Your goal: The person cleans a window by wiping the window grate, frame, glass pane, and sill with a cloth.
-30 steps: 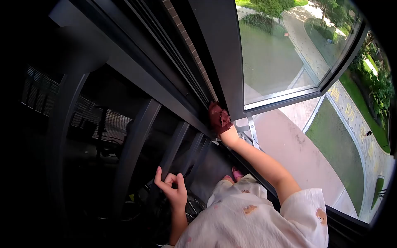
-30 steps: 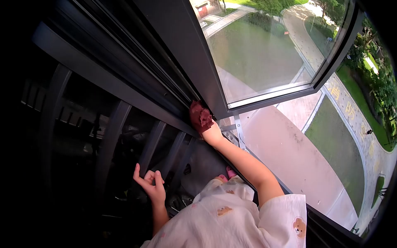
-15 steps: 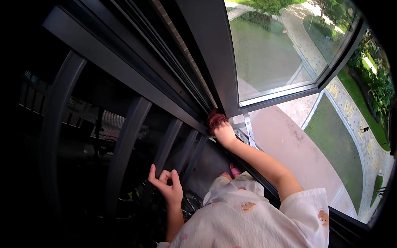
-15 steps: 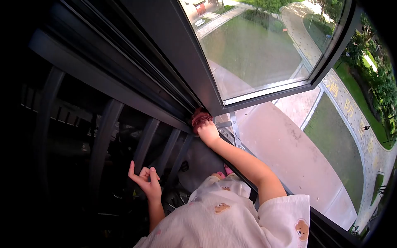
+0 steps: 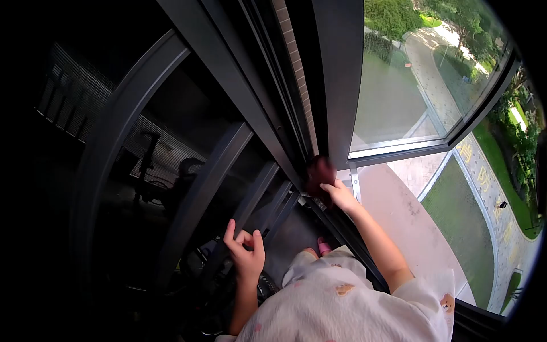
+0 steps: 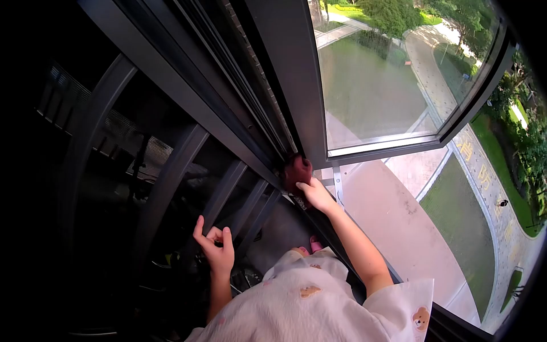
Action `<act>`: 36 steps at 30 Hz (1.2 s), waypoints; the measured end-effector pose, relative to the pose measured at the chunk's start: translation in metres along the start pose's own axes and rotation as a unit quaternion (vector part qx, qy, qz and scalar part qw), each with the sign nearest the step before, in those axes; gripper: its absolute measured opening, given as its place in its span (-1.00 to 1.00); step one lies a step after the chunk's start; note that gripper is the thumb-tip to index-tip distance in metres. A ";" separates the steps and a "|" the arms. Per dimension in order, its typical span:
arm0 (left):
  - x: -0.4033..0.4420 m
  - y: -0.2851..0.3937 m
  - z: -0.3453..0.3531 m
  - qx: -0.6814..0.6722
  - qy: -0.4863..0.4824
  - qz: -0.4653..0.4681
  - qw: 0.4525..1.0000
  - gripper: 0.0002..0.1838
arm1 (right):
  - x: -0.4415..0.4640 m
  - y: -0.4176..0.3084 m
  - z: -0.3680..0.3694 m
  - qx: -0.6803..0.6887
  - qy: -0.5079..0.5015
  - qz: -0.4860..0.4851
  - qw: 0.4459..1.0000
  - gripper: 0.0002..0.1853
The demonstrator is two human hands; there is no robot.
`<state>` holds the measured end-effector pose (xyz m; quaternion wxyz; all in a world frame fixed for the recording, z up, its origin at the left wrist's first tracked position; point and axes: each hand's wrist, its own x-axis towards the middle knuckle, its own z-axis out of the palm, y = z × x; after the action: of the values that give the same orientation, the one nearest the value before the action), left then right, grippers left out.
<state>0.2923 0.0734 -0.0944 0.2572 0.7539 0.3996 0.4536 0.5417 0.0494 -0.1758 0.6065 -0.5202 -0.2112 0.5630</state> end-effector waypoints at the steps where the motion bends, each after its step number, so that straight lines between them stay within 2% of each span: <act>1: 0.001 0.000 0.000 0.000 -0.001 0.008 1.000 -0.37 | -0.012 0.000 0.002 0.161 0.018 0.038 0.986 -0.67; 2: 0.001 0.001 -0.001 0.001 -0.003 0.016 1.000 -0.38 | -0.023 0.003 0.001 0.158 0.020 0.041 0.986 -0.67; 4: 0.002 0.004 -0.003 -0.026 0.001 0.003 1.000 -0.39 | -0.043 0.011 -0.003 0.304 -0.033 0.106 0.946 -0.59; 6: -0.002 0.002 -0.001 -0.054 0.002 -0.009 0.998 -0.40 | -0.060 0.015 0.001 0.333 -0.046 0.114 0.935 -0.58; 8: -0.008 -0.003 0.006 -0.022 0.006 0.132 0.991 -0.45 | -0.075 0.016 0.008 0.355 -0.056 0.108 0.927 -0.56; 9: -0.011 0.001 0.011 -0.026 0.005 0.130 0.991 -0.45 | -0.080 0.014 0.011 0.353 -0.053 0.108 0.928 -0.56; 11: -0.015 0.011 0.018 -0.043 -0.177 -0.035 0.983 -0.66 | -0.089 0.008 0.020 0.264 -0.069 0.087 0.958 -0.54; 12: -0.021 -0.004 0.026 -0.081 -0.277 -0.115 0.951 -0.64 | -0.089 0.008 0.020 0.251 -0.079 0.084 0.961 -0.52; 13: -0.030 -0.029 0.040 -0.119 -0.373 -0.191 0.900 -0.59 | -0.091 0.006 0.022 0.249 -0.074 0.084 0.962 -0.52; 14: -0.032 -0.039 0.049 -0.223 -0.456 -0.338 0.793 -0.55 | -0.092 0.002 0.024 0.232 -0.078 0.098 0.965 -0.52; 15: -0.040 -0.042 0.056 -0.227 -0.459 -0.337 0.790 -0.55 | -0.093 -0.002 0.027 0.215 -0.083 0.111 0.967 -0.53; 17: -0.042 -0.022 0.069 -0.444 -0.273 -0.469 0.713 -0.60 | -0.090 -0.007 0.031 0.194 -0.064 0.128 0.971 -0.55; 19: -0.039 -0.027 0.078 -0.430 -0.246 -0.481 0.723 -0.65 | -0.086 -0.010 0.031 0.163 -0.034 0.235 0.958 -0.57; 20: -0.037 -0.032 0.084 -0.419 -0.205 -0.460 0.756 -0.65 | -0.080 0.007 0.023 0.236 -0.034 0.254 0.937 -0.61; 21: -0.034 -0.035 0.089 -0.405 -0.162 -0.437 0.786 -0.66 | -0.078 0.022 0.016 0.235 -0.032 0.253 0.938 -0.61; 23: -0.022 -0.030 0.096 -0.357 -0.123 -0.430 0.820 -0.69 | -0.076 0.027 0.017 0.381 -0.078 0.230 0.892 -0.58; 25: -0.013 -0.041 0.108 -0.304 -0.158 -0.370 0.863 -0.70 | -0.071 0.025 0.025 0.386 -0.055 0.203 0.898 -0.62; 27: -0.006 -0.054 0.123 -0.231 -0.156 -0.251 0.927 -0.67 | -0.058 0.014 0.031 0.320 0.022 0.059 0.945 -0.72; 29: 0.004 -0.056 0.128 -0.241 -0.171 -0.230 0.928 -0.63 | -0.030 0.015 0.029 0.287 0.025 0.027 0.957 -0.73; 31: 0.014 -0.044 0.127 -0.010 -0.166 -0.122 0.979 -0.53 | -0.004 0.016 0.031 0.280 0.040 0.012 0.959 -0.73; 33: 0.015 -0.047 0.128 0.025 -0.192 -0.124 0.973 -0.48 | 0.018 0.016 0.031 0.257 0.093 0.034 0.961 -0.72; 35: 0.013 -0.050 0.125 0.073 -0.189 -0.061 0.977 -0.47 | 0.036 0.014 0.031 0.277 0.084 0.039 0.956 -0.72; 36: 0.013 -0.051 0.125 0.074 -0.190 -0.061 0.977 -0.47 | 0.043 0.013 0.031 0.333 0.107 0.059 0.935 -0.73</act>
<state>0.3880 0.1097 -0.1835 0.2991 0.8174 0.4212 0.2549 0.5220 0.0982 -0.1899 0.7297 -0.3574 0.0854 0.5766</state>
